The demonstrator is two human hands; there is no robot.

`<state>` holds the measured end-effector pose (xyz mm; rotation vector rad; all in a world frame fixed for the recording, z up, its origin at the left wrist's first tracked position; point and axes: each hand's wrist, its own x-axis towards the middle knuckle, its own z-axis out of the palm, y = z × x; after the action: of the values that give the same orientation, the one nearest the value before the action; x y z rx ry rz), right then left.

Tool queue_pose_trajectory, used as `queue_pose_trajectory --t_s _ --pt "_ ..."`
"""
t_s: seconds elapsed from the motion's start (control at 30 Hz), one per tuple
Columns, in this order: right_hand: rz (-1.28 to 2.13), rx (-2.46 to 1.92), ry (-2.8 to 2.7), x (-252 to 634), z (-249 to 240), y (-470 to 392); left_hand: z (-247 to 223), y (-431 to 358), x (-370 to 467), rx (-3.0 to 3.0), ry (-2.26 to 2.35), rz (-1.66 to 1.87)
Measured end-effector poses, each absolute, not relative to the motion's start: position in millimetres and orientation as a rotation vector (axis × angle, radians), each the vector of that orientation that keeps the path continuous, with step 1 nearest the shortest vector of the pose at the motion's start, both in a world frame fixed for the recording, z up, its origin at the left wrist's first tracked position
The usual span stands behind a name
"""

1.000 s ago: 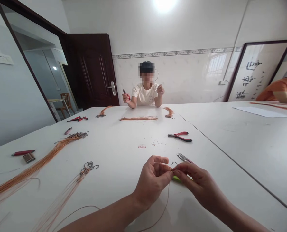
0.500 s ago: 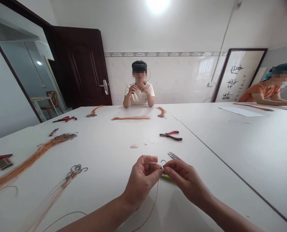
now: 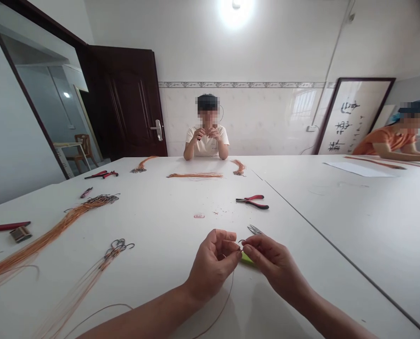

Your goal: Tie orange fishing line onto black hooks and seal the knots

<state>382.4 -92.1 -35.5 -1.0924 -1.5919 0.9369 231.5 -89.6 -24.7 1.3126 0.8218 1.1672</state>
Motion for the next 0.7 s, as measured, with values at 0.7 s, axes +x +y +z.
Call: queue_pose_trajectory --t_s 0.7 --pt "0.647 -1.108 -1.698 381.7 -32.4 -88.9 -27.2 -87.6 229.7 1.381 0.858 1.115"
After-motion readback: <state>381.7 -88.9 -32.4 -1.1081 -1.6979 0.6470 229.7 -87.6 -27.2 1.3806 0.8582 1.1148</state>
